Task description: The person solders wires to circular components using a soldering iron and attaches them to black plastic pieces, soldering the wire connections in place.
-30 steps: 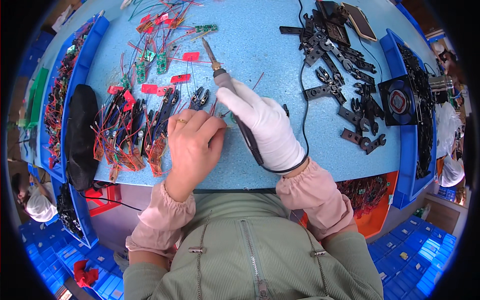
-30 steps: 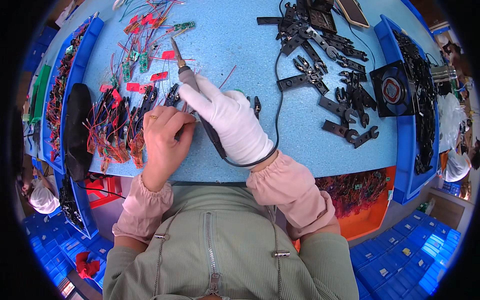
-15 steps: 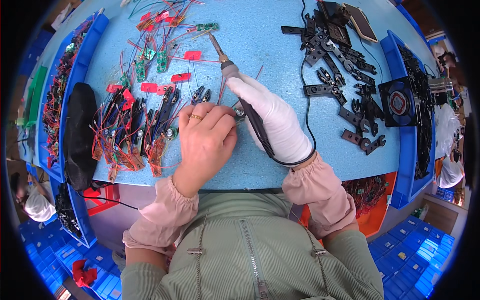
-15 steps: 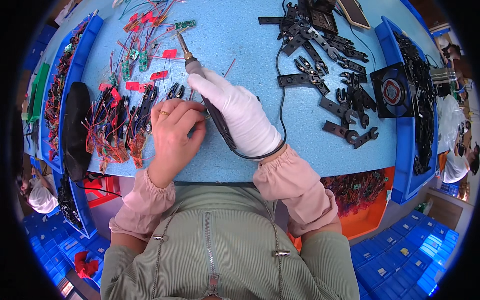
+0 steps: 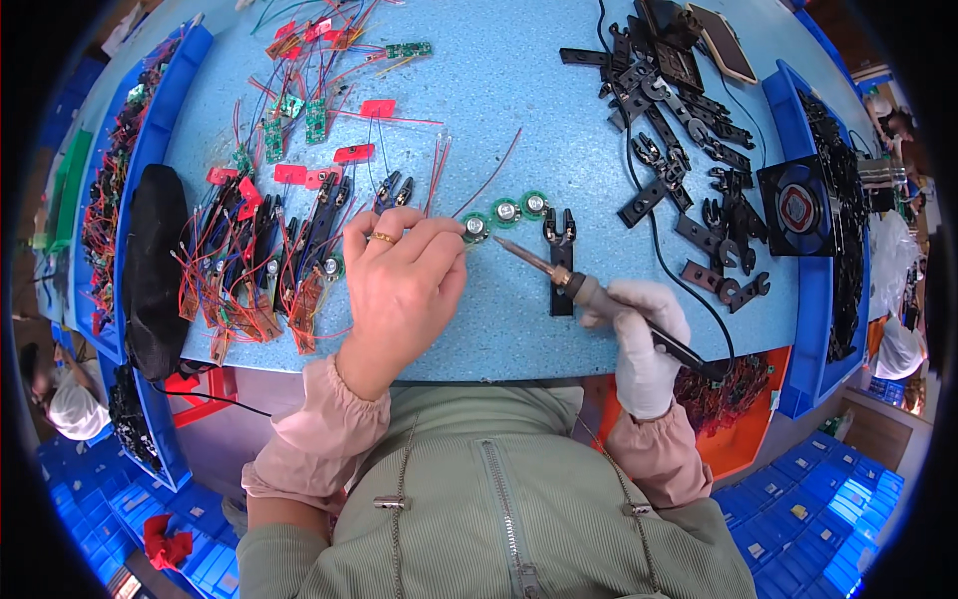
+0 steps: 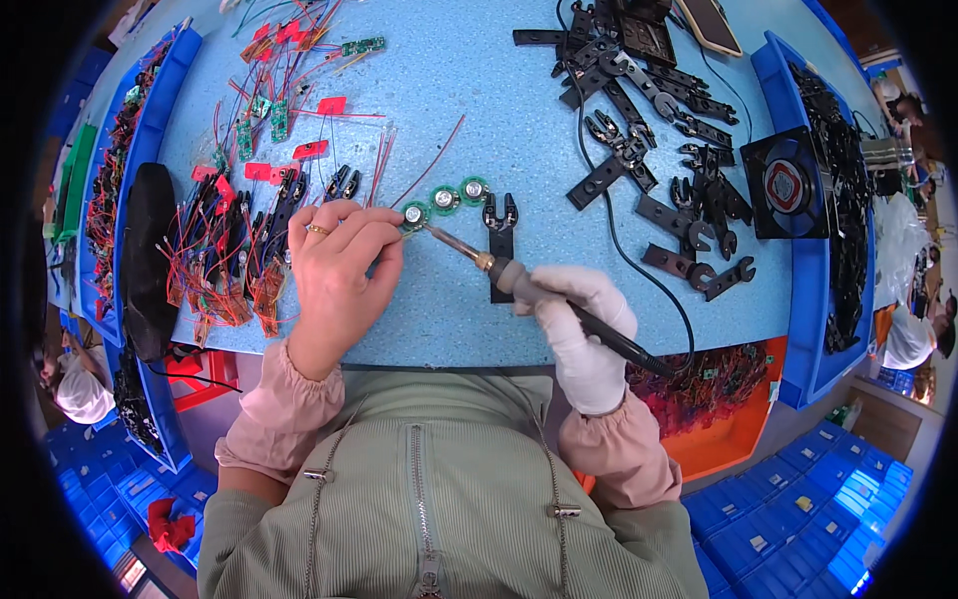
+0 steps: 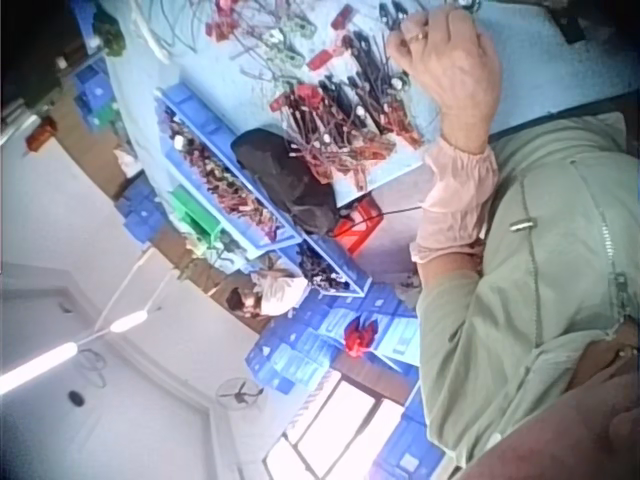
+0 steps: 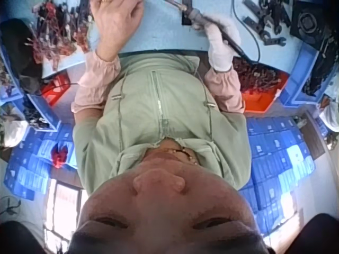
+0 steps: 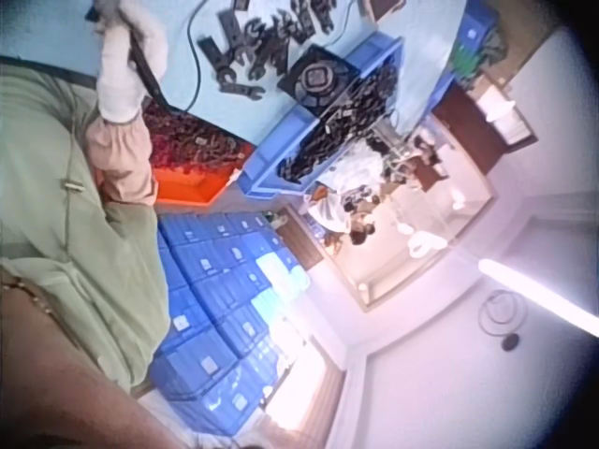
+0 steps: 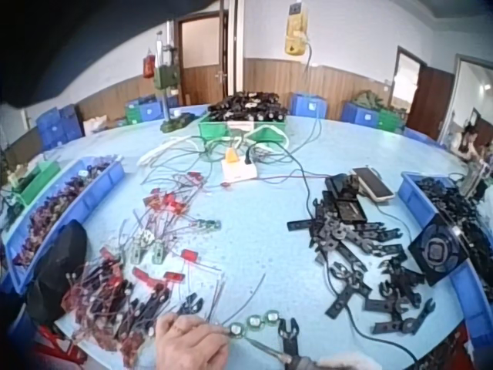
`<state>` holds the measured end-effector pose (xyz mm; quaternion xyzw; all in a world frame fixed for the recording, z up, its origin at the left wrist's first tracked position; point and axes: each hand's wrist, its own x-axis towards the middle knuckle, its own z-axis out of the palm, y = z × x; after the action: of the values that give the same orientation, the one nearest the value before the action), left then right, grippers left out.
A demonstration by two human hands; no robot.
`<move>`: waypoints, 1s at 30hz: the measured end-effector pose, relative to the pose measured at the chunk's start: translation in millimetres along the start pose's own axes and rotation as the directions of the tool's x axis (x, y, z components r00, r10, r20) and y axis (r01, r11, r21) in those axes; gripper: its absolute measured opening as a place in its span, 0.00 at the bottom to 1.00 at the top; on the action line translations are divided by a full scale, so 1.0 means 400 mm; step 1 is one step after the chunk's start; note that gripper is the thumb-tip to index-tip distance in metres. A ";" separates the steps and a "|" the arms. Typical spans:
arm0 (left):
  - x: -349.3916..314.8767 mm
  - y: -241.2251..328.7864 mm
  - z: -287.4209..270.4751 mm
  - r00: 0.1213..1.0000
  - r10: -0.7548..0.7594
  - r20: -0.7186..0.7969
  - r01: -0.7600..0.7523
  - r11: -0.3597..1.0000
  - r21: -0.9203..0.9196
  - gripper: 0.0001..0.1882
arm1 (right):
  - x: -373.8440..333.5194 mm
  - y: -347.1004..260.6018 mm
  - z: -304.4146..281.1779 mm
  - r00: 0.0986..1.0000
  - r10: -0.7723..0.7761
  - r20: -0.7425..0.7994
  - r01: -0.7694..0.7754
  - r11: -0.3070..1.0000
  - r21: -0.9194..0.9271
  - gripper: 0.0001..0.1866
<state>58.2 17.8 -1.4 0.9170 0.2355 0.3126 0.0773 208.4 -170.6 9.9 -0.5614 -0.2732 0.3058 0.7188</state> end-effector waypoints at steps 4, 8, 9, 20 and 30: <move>0.002 0.002 -0.003 1.000 -0.002 -0.001 0.002 1.000 0.011 0.08 | 0.000 -0.002 0.004 0.999 0.036 0.033 -0.033 0.995 -0.090 0.12; 0.003 0.006 -0.001 1.000 -0.002 -0.008 0.002 1.000 0.019 0.08 | 0.006 0.000 0.007 0.997 0.033 0.065 -0.023 0.988 -0.151 0.13; 0.003 0.006 0.000 1.000 -0.002 -0.010 0.002 1.000 0.021 0.08 | 0.008 0.001 0.008 0.997 0.026 0.076 -0.013 0.986 -0.167 0.13; 0.002 0.008 0.001 1.000 -0.005 -0.014 0.005 0.999 0.035 0.08 | 0.017 0.009 0.003 0.991 -0.002 0.132 0.034 0.971 -0.237 0.14; 0.001 0.012 0.002 1.000 0.000 -0.026 0.001 0.999 0.041 0.08 | 0.052 0.013 -0.025 0.962 -0.074 0.263 0.145 0.954 -0.263 0.14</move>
<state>61.0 13.8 -0.5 0.9140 0.2432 0.3198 0.0556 228.9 -160.5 3.5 -0.5981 -0.4329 0.2918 0.6081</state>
